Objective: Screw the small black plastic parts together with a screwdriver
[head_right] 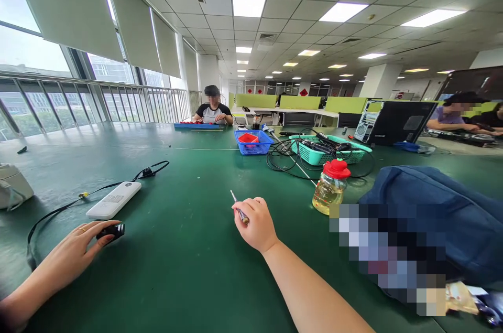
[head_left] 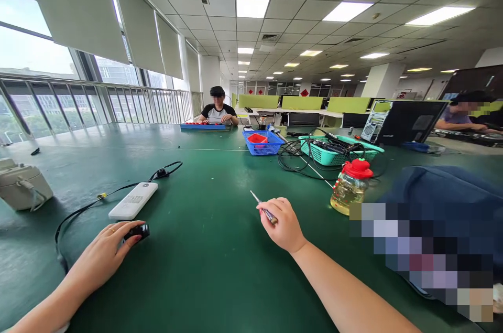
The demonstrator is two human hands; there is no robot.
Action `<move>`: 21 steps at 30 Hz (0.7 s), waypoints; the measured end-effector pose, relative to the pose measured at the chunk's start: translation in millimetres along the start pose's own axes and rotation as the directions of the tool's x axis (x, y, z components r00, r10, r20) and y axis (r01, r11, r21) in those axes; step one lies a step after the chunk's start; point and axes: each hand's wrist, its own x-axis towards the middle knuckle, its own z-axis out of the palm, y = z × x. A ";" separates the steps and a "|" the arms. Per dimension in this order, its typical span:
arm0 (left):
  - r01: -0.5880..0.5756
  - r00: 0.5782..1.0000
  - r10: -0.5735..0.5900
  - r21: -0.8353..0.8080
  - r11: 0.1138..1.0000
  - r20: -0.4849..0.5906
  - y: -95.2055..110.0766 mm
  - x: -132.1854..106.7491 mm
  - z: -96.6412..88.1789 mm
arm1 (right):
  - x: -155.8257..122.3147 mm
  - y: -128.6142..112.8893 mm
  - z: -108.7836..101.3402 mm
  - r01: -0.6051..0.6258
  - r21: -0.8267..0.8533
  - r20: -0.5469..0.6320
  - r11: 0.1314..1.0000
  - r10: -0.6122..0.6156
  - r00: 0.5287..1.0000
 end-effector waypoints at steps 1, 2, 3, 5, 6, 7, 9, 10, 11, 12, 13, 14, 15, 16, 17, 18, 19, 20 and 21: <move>-0.030 1.000 0.030 0.011 0.999 -0.009 -0.3 -0.1 -0.9 | 0.0 0.1 0.1 -0.001 0.001 -0.001 1.000 0.001 1.000; -0.073 0.997 0.073 0.029 0.997 -0.026 0.0 -0.5 -2.4 | 0.0 0.1 0.1 -0.003 0.002 0.000 1.000 0.003 1.000; -0.125 0.990 0.128 0.056 0.991 -0.056 1.2 -1.2 -4.6 | 0.0 0.0 0.2 -0.004 0.004 0.004 1.000 0.004 1.000; -0.247 0.950 0.267 0.134 0.960 -0.161 7.7 -4.3 -11.0 | 0.0 -0.2 0.3 -0.008 0.007 0.015 1.000 0.008 1.000; -0.305 0.913 0.341 0.180 0.935 -0.225 13.7 -6.6 -15.0 | -0.1 -0.3 0.4 -0.011 0.008 0.022 1.000 0.011 1.000; -0.362 0.864 0.415 0.224 0.905 -0.283 21.9 -9.1 -19.5 | -0.2 -0.3 0.5 -0.015 0.008 0.031 1.000 0.015 0.999; -0.473 0.771 0.542 0.267 0.839 -0.336 45.4 -13.6 -29.5 | -0.8 0.2 1.1 -0.030 0.005 0.056 1.000 0.029 0.998; -0.526 0.740 0.588 0.263 0.809 -0.327 60.5 -14.7 -34.9 | -1.2 0.6 1.6 -0.038 0.004 0.071 0.999 0.038 0.997; -0.589 0.713 0.636 0.239 0.772 -0.296 77.6 -14.6 -40.3 | -1.7 1.2 2.2 -0.048 0.000 0.085 0.999 0.047 0.995; -0.643 0.697 0.673 0.199 0.739 -0.246 96.2 -12.8 -45.5 | -2.3 2.0 3.0 -0.060 -0.004 0.098 0.998 0.060 0.993; -0.685 0.690 0.700 0.148 0.714 -0.186 115.5 -9.2 -50.0 | -3.0 2.8 3.8 -0.073 -0.010 0.112 0.997 0.074 0.991; -0.708 0.692 0.712 0.078 0.701 -0.117 135.0 -3.5 -53.3 | -3.6 3.6 4.6 -0.087 -0.017 0.127 0.996 0.088 0.988; -0.717 0.696 0.717 0.005 0.697 -0.040 153.9 4.0 -54.7 | -4.2 4.4 5.3 -0.098 -0.023 0.143 0.995 0.100 0.985; -0.726 0.684 0.728 -0.053 0.685 0.044 171.4 12.9 -53.7 | -4.8 5.1 5.9 -0.107 -0.027 0.159 0.994 0.110 0.981; -0.729 0.672 0.735 -0.089 0.678 0.091 187.1 22.9 -50.2 | -5.1 5.7 6.2 -0.115 -0.032 0.172 0.993 0.119 0.978; -0.723 0.671 0.731 -0.110 0.682 0.121 200.6 33.4 -44.0 | -5.3 6.1 6.3 -0.121 -0.036 0.182 0.992 0.126 0.975; -0.714 0.676 0.724 -0.120 0.690 0.140 211.6 43.9 -35.6 | -5.4 6.4 6.2 -0.126 -0.041 0.188 0.991 0.132 0.973; -0.701 0.685 0.713 -0.128 0.701 0.153 220.1 53.9 -25.4 | -5.3 6.5 5.9 -0.131 -0.047 0.189 0.990 0.138 0.972; -0.679 0.706 0.690 -0.124 0.724 0.159 226.2 63.0 -14.1 | -5.1 6.6 5.5 -0.135 -0.053 0.188 0.989 0.143 0.972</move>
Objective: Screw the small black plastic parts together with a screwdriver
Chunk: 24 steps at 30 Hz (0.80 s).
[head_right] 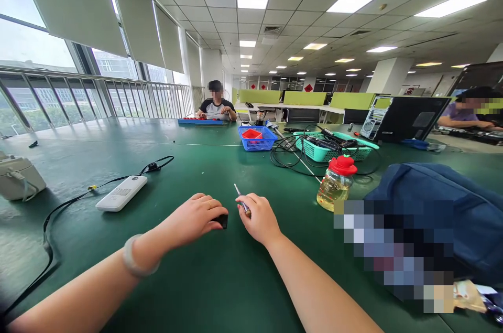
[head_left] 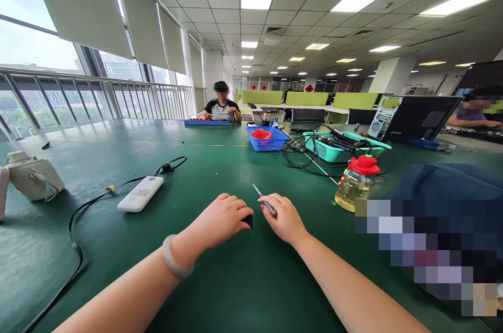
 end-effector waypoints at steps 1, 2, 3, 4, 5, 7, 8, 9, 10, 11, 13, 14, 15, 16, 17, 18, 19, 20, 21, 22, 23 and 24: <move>0.037 0.999 -0.037 0.002 0.999 0.004 -3.8 10.2 9.7 | 0.2 0.0 -0.5 -0.004 -0.003 -0.004 1.000 0.004 1.000; 0.075 0.997 -0.075 0.010 0.997 0.006 -7.8 18.1 19.2 | 0.3 0.0 -0.9 -0.007 -0.003 -0.007 1.000 0.007 1.000; 0.112 0.994 -0.113 0.018 0.993 0.005 -11.6 23.7 28.1 | 0.5 -0.1 -1.2 -0.010 0.000 -0.010 1.000 0.010 1.000; 0.143 0.990 -0.143 0.023 0.989 0.002 -14.9 27.2 36.0 | 0.6 -0.2 -1.4 -0.013 0.003 -0.013 1.000 0.013 1.000; 0.169 0.986 -0.169 0.022 0.985 -0.008 -17.6 28.9 42.5 | 0.7 -0.5 -1.6 -0.018 0.006 -0.013 1.000 0.018 1.000; 0.209 0.977 -0.209 -0.008 0.978 -0.039 -21.7 28.3 51.4 | 0.9 -1.8 -1.8 -0.024 0.012 -0.004 1.000 0.024 1.000; 0.224 0.973 -0.225 -0.033 0.974 -0.054 -23.3 26.8 54.1 | 1.0 -2.9 -2.0 -0.024 0.016 0.003 1.000 0.024 1.000; 0.238 0.968 -0.241 -0.063 0.969 -0.064 -24.7 24.9 56.0 | 1.1 -4.4 -2.3 -0.020 0.022 0.010 1.000 0.020 1.000; 0.250 0.964 -0.257 -0.092 0.964 -0.068 -26.1 23.2 57.4 | 1.2 -6.1 -2.7 -0.012 0.030 0.018 0.999 0.011 1.000; 0.261 0.960 -0.271 -0.121 0.958 -0.069 -27.5 21.7 58.6 | 1.4 -8.2 -3.2 0.001 0.039 0.023 0.999 -0.002 1.000; 0.282 0.952 -0.297 -0.177 0.943 -0.069 -30.0 19.9 61.1 | 1.7 -12.9 -4.8 0.042 0.053 0.029 0.998 -0.043 0.999; 0.294 0.947 -0.313 -0.204 0.934 -0.070 -31.1 19.7 62.7 | 1.8 -15.4 -5.8 0.069 0.059 0.030 0.996 -0.071 0.997; 0.308 0.941 -0.331 -0.233 0.923 -0.070 -32.0 19.9 64.4 | 2.0 -18.1 -7.0 0.103 0.065 0.029 0.993 -0.105 0.994; 0.322 0.934 -0.350 -0.263 0.910 -0.067 -32.7 20.2 66.1 | 2.1 -20.7 -8.3 0.142 0.068 0.026 0.988 -0.144 0.989; 0.335 0.928 -0.367 -0.294 0.895 -0.060 -33.2 20.8 67.8 | 2.3 -23.3 -9.7 0.181 0.069 0.018 0.981 -0.182 0.983; 0.346 0.923 -0.381 -0.324 0.881 -0.049 -33.4 21.3 69.4 | 2.4 -25.8 -11.0 0.217 0.066 0.010 0.974 -0.218 0.976; 0.355 0.919 -0.392 -0.352 0.866 -0.038 -33.5 21.8 70.7 | 2.3 -28.2 -12.3 0.252 0.062 0.001 0.966 -0.253 0.968; 0.361 0.917 -0.399 -0.376 0.853 -0.025 -33.5 22.2 71.8 | 2.2 -30.3 -13.3 0.285 0.057 -0.005 0.957 -0.285 0.958; 0.365 0.915 -0.403 -0.395 0.843 -0.014 -33.5 22.4 72.7 | 1.9 -32.1 -14.1 0.316 0.052 -0.007 0.947 -0.316 0.949; 0.366 0.915 -0.403 -0.408 0.836 -0.005 -33.4 22.6 73.4 | 1.5 -33.7 -14.6 0.347 0.049 -0.007 0.937 -0.347 0.938; 0.365 0.916 -0.400 -0.417 0.833 0.002 -33.4 22.6 73.9 | 1.0 -35.0 -14.7 0.375 0.046 -0.003 0.926 -0.375 0.927; 0.361 0.918 -0.396 -0.423 0.831 0.006 -33.3 22.6 74.4 | 0.3 -36.0 -14.5 0.399 0.044 0.004 0.916 -0.399 0.917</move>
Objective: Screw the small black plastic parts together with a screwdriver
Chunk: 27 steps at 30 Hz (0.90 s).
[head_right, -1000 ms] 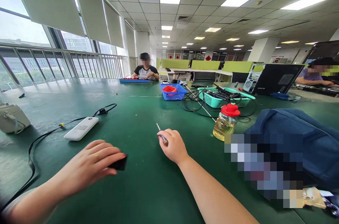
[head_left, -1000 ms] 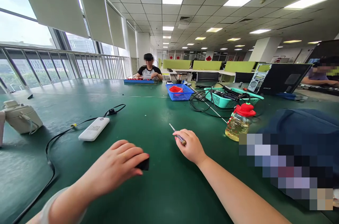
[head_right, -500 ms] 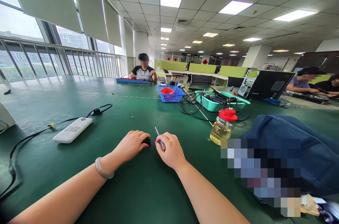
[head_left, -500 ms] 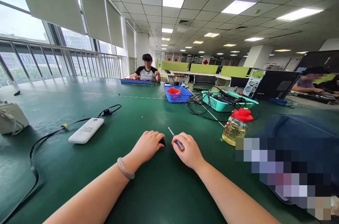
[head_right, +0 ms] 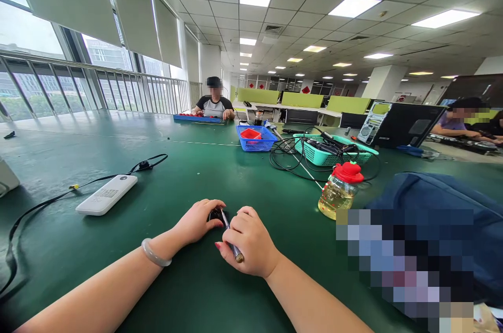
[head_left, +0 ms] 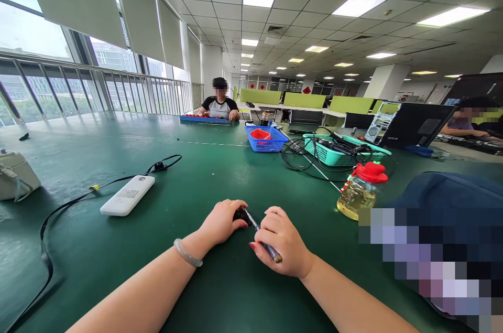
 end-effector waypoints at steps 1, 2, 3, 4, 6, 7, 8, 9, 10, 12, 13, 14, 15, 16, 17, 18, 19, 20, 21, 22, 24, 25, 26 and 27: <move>-0.005 1.000 0.005 -0.006 1.000 0.005 -0.2 -0.1 0.3 | -0.3 -1.0 0.5 0.023 -0.002 0.010 1.000 -0.023 1.000; -0.012 1.000 0.012 -0.012 1.000 0.008 -0.5 -0.2 0.5 | -0.5 -1.9 1.0 0.044 -0.003 0.022 0.999 -0.044 0.999; -0.017 1.000 0.018 -0.020 1.000 0.009 -0.7 -0.3 0.7 | -0.8 -2.6 1.7 0.064 -0.005 0.034 0.998 -0.064 0.997; -0.020 1.000 0.020 -0.028 0.999 0.009 -0.9 -0.4 0.8 | -1.0 -3.2 2.3 0.082 -0.008 0.047 0.997 -0.082 0.996; -0.020 1.000 0.021 -0.043 0.999 0.013 -1.2 -0.5 0.9 | -1.0 -4.0 3.2 0.107 -0.017 0.069 0.994 -0.105 0.992; -0.018 1.000 0.018 -0.050 0.999 0.017 -1.2 -0.6 0.9 | -1.0 -4.2 3.5 0.113 -0.021 0.077 0.993 -0.111 0.991; -0.013 1.000 0.014 -0.056 0.998 0.020 -1.3 -0.7 0.9 | -0.9 -4.2 3.7 0.116 -0.025 0.085 0.993 -0.114 0.990; -0.009 1.000 0.010 -0.062 0.998 0.022 -1.4 -0.7 1.0 | -0.9 -4.1 4.0 0.117 -0.027 0.094 0.993 -0.114 0.989; -0.007 1.000 0.009 -0.066 0.998 0.024 -1.4 -0.8 1.2 | -1.0 -4.0 4.2 0.115 -0.028 0.105 0.993 -0.112 0.988; -0.009 1.000 0.011 -0.066 0.998 0.021 -1.8 -1.0 1.9 | -1.5 -3.5 4.9 0.112 -0.030 0.129 0.993 -0.107 0.986; -0.013 1.000 0.014 -0.062 0.998 0.019 -2.1 -1.0 2.3 | -1.9 -3.3 5.3 0.111 -0.032 0.138 0.993 -0.105 0.985; -0.017 1.000 0.018 -0.059 0.998 0.018 -2.4 -1.0 2.7 | -2.2 -3.3 5.7 0.110 -0.035 0.145 0.993 -0.104 0.984; -0.021 1.000 0.022 -0.055 0.998 0.019 -2.7 -1.0 3.1 | -2.4 -3.4 6.1 0.112 -0.037 0.149 0.993 -0.105 0.983; -0.024 0.999 0.025 -0.052 0.998 0.020 -3.1 -0.9 3.5 | -2.6 -3.6 6.3 0.116 -0.040 0.152 0.993 -0.108 0.982; -0.027 0.999 0.028 -0.050 0.998 0.021 -3.4 -0.7 3.8 | -2.5 -4.0 6.4 0.121 -0.042 0.153 0.992 -0.113 0.982; -0.031 0.999 0.032 -0.049 0.998 0.021 -3.7 -0.5 4.1 | -2.3 -4.6 6.3 0.126 -0.044 0.154 0.991 -0.118 0.981; -0.035 0.999 0.036 -0.049 0.998 0.021 -3.9 -0.4 4.2 | -2.0 -5.2 6.1 0.133 -0.049 0.154 0.990 -0.124 0.980; -0.039 0.999 0.040 -0.048 0.998 0.018 -4.0 -0.2 4.4 | -1.5 -5.9 5.8 0.142 -0.056 0.156 0.988 -0.132 0.979; -0.043 0.999 0.044 -0.048 0.998 0.017 -4.0 0.0 4.4 | -1.0 -6.5 5.5 0.154 -0.066 0.159 0.986 -0.142 0.977; -0.048 0.999 0.049 -0.047 0.998 0.016 -3.9 0.1 4.4 | -0.5 -7.1 5.2 0.169 -0.079 0.163 0.982 -0.155 0.974; -0.059 0.998 0.060 -0.045 0.997 0.015 -3.5 0.3 4.2 | 0.4 -8.0 5.1 0.201 -0.104 0.177 0.974 -0.181 0.967; -0.064 0.998 0.065 -0.045 0.997 0.014 -3.3 0.4 4.1 | 0.8 -8.3 5.3 0.216 -0.112 0.183 0.970 -0.193 0.964; -0.069 0.997 0.070 -0.046 0.997 0.014 -3.1 0.4 4.0 | 1.1 -8.7 5.7 0.227 -0.116 0.189 0.967 -0.203 0.961; -0.075 0.997 0.076 -0.049 0.996 0.013 -2.9 0.3 3.8 | 1.3 -9.0 6.2 0.236 -0.119 0.195 0.965 -0.210 0.958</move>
